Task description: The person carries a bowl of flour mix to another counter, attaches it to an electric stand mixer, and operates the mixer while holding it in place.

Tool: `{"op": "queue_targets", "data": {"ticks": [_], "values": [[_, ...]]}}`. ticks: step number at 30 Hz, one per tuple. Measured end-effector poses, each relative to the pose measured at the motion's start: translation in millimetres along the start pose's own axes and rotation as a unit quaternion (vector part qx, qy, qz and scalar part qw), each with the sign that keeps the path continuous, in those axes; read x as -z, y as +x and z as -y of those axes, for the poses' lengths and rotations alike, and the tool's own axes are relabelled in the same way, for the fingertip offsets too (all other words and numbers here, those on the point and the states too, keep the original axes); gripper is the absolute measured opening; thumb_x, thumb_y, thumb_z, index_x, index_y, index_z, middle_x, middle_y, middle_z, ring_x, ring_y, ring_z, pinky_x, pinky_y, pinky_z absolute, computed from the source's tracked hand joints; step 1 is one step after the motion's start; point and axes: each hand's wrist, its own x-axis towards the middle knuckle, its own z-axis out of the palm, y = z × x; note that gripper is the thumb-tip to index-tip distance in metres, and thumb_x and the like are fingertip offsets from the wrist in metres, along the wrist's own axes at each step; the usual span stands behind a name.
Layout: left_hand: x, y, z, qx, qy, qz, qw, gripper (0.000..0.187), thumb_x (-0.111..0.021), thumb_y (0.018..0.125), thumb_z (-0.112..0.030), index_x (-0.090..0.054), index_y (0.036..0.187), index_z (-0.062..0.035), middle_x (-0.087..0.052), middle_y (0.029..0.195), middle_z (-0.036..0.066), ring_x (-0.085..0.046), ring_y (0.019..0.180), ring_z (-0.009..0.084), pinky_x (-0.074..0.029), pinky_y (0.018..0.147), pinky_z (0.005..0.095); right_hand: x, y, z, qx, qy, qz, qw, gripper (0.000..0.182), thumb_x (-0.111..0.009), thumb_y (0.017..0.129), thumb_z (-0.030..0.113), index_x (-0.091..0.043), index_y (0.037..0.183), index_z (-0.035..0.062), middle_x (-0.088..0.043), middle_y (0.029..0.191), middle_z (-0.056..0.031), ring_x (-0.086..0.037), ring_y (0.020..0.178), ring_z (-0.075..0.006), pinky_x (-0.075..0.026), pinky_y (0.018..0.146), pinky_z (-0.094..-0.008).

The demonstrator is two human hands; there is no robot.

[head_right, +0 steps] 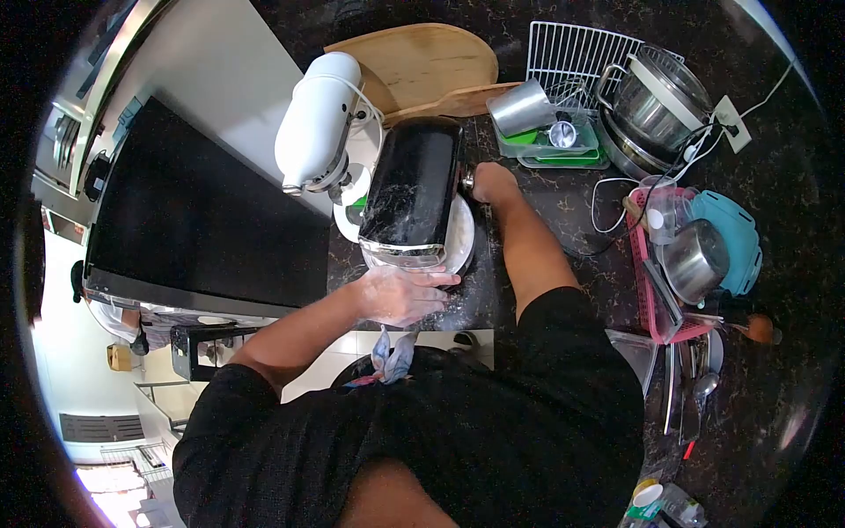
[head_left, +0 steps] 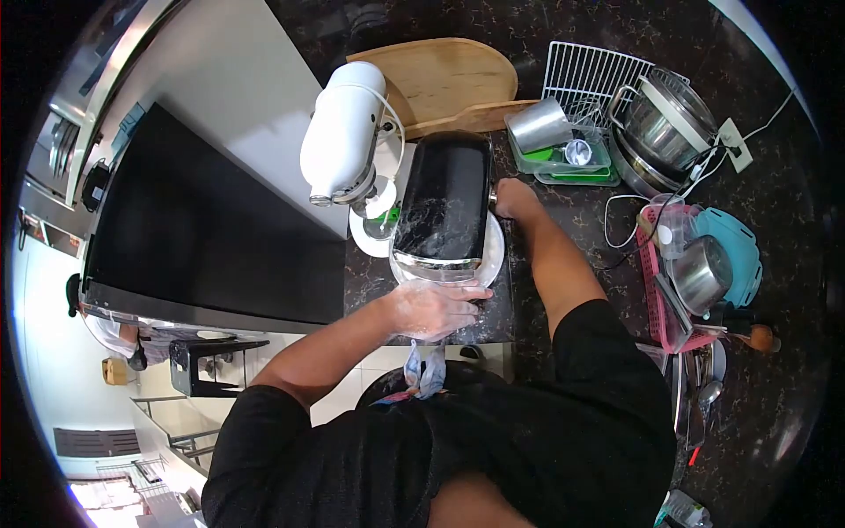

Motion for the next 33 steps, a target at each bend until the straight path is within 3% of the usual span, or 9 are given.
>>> {"op": "queue_targets", "data": {"ticks": [4, 8, 13, 21, 28, 33], "values": [[-3.9, -2.5, 1.9, 0.001, 0.002, 0.003, 1.0, 0.041, -0.069, 0.082, -0.02, -0.071, 0.12, -0.0031, -0.065, 0.136, 0.007, -0.038, 0.151, 0.0294, -0.033, 0.127, 0.0465, -6.6, 1.3, -4.2, 0.032, 0.032, -0.051, 0.998, 0.023, -0.067, 0.075, 0.01, -0.077, 0.093, 0.0004, -0.073, 0.102, -0.0263, -0.072, 0.097, -0.0434, -0.059, 0.088, -0.0499], [-7.3, -3.3, 1.6, -0.006, 0.011, -0.001, 1.0, 0.039, -0.069, 0.082, -0.019, -0.072, 0.117, -0.003, -0.065, 0.136, 0.007, -0.039, 0.151, 0.0295, -0.033, 0.127, 0.046, -5.9, -13.4, 3.1, 0.001, 0.029, -0.08, 0.996, 0.024, -0.066, 0.075, 0.01, -0.077, 0.094, 0.0, -0.073, 0.104, -0.0271, -0.071, 0.099, -0.0439, -0.058, 0.089, -0.0498], [-1.4, 0.1, 0.3, 0.004, -0.017, -0.015, 1.0, 0.037, -0.068, 0.08, -0.018, -0.072, 0.114, -0.0025, -0.066, 0.133, 0.007, -0.041, 0.15, 0.0298, -0.034, 0.126, 0.0458, -1.2, -6.7, 2.7, 0.001, 0.037, -0.056, 0.998, 0.023, -0.066, 0.076, 0.01, -0.077, 0.094, 0.0007, -0.073, 0.103, -0.0269, -0.072, 0.099, -0.0436, -0.058, 0.089, -0.0505], [0.9, -0.4, 0.9, -0.012, 0.037, 0.005, 0.999, 0.034, -0.062, 0.087, -0.018, -0.07, 0.116, -0.0019, -0.065, 0.135, 0.007, -0.038, 0.151, 0.0267, -0.033, 0.127, 0.0428, -1.1, -17.4, 7.5, -0.009, 0.032, -0.076, 0.997, 0.02, -0.066, 0.08, 0.01, -0.077, 0.094, 0.0032, -0.074, 0.103, -0.0245, -0.072, 0.1, -0.041, -0.058, 0.088, -0.0506], [0.0, 1.7, 2.7, -0.008, -0.005, -0.047, 0.999, 0.03, -0.067, 0.081, -0.016, -0.074, 0.107, -0.0021, -0.068, 0.127, 0.009, -0.044, 0.147, 0.0318, -0.037, 0.125, 0.0467, -12.9, -24.1, 11.8, -0.001, 0.023, -0.175, 0.984, 0.015, -0.065, 0.082, 0.009, -0.078, 0.088, 0.0064, -0.076, 0.098, -0.0189, -0.073, 0.093, -0.0393, -0.059, 0.083, -0.0492], [-0.9, 1.2, -0.2, -0.004, -0.022, -0.063, 0.998, 0.03, -0.068, 0.081, -0.015, -0.073, 0.107, -0.0019, -0.069, 0.127, 0.01, -0.044, 0.147, 0.0321, -0.037, 0.125, 0.0472, -9.0, -21.4, 12.8, -0.01, -0.007, -0.149, 0.989, 0.014, -0.064, 0.083, 0.01, -0.077, 0.088, 0.0064, -0.076, 0.098, -0.0189, -0.074, 0.092, -0.0384, -0.059, 0.081, -0.0497]]}}
